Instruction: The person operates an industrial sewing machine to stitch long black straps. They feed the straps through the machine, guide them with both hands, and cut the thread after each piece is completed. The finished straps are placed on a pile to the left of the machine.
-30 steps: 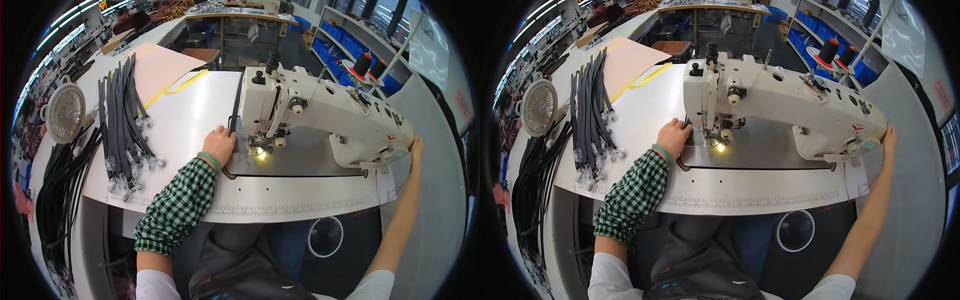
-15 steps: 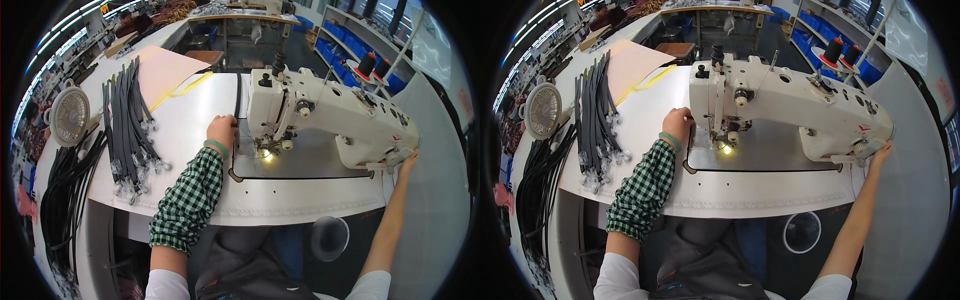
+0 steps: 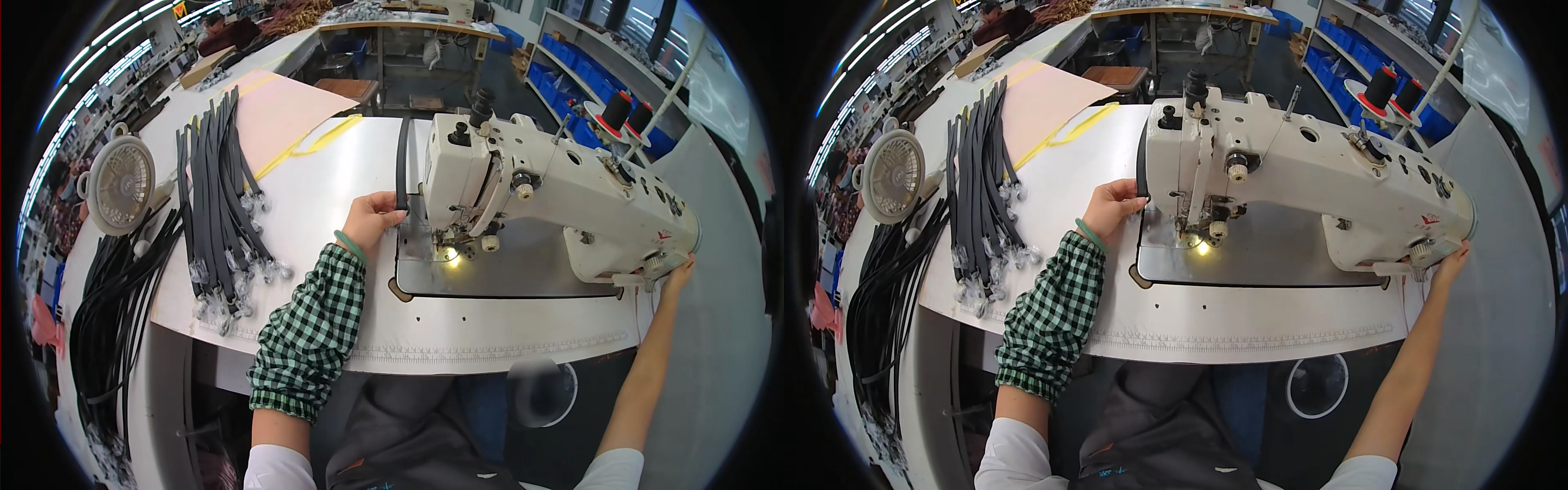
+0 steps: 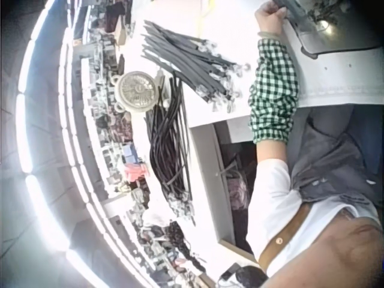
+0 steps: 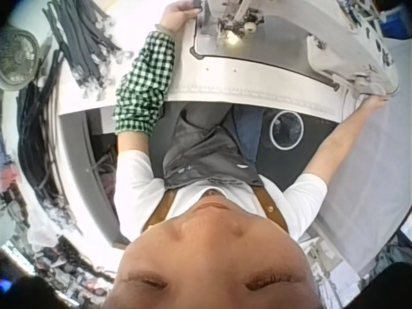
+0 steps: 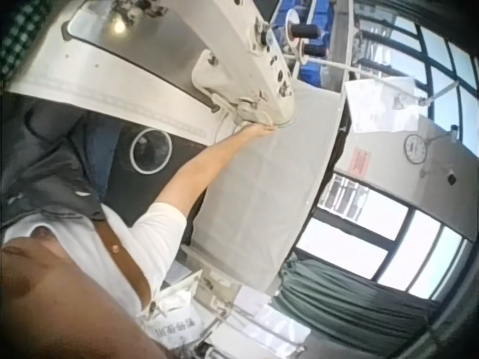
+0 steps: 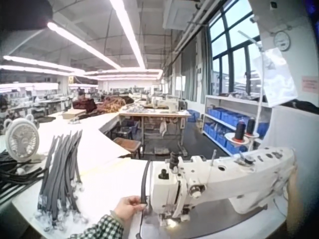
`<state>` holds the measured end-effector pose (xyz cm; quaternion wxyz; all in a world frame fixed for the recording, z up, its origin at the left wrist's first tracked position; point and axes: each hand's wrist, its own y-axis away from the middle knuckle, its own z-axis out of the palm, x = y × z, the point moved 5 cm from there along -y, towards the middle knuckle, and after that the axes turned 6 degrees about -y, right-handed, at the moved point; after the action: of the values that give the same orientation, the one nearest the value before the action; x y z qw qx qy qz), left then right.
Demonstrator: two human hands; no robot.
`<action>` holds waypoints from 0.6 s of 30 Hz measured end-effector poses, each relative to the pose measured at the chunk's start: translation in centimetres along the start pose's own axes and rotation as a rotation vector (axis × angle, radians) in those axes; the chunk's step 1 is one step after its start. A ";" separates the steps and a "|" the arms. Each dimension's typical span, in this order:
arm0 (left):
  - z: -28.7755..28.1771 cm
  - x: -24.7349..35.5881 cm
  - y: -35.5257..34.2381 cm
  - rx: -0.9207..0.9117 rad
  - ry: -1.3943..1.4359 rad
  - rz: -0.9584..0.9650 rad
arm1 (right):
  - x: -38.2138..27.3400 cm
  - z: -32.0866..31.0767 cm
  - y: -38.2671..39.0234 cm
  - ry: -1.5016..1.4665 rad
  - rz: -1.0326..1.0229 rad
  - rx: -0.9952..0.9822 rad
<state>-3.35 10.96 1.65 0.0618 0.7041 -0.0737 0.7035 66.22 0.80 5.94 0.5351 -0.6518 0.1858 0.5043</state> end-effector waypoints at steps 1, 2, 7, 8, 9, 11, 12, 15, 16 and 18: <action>0.0 -0.2 -0.2 -0.013 -0.011 0.015 | 0.1 0.0 0.0 0.008 0.008 -0.008; -0.2 -0.6 -0.4 -0.026 -0.023 0.030 | 0.1 0.1 0.0 0.016 0.017 -0.017; -0.8 -1.4 -0.6 0.013 -0.029 0.015 | 1.5 0.7 -0.4 -0.006 0.054 -0.006; -0.6 -1.4 -0.7 0.054 -0.010 0.015 | 2.3 0.3 -1.4 0.032 0.011 -0.031; -0.9 -1.3 -0.9 0.110 0.002 0.021 | 2.9 0.9 -2.2 0.070 0.000 -0.074; -2.2 -0.3 -0.9 0.400 -0.348 0.138 | 3.3 1.9 -4.0 0.157 -0.009 -0.158; -1.8 0.8 -0.1 0.462 -0.427 0.233 | 3.4 1.6 -4.8 0.206 -0.006 -0.181; -0.3 4.0 4.2 0.257 -0.443 0.413 | 3.9 -1.2 -6.1 0.377 0.004 -0.184; -0.8 5.5 6.1 0.204 -0.592 0.531 | 3.8 -1.6 -5.7 0.445 0.015 -0.164; -2.2 6.1 10.7 0.130 -0.830 0.627 | 2.4 -3.2 -4.2 0.626 0.030 -0.098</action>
<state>-7.53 0.77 7.55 -0.2302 0.8702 -0.2555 0.3529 71.99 0.24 5.77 0.4125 -0.7975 0.3265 0.2953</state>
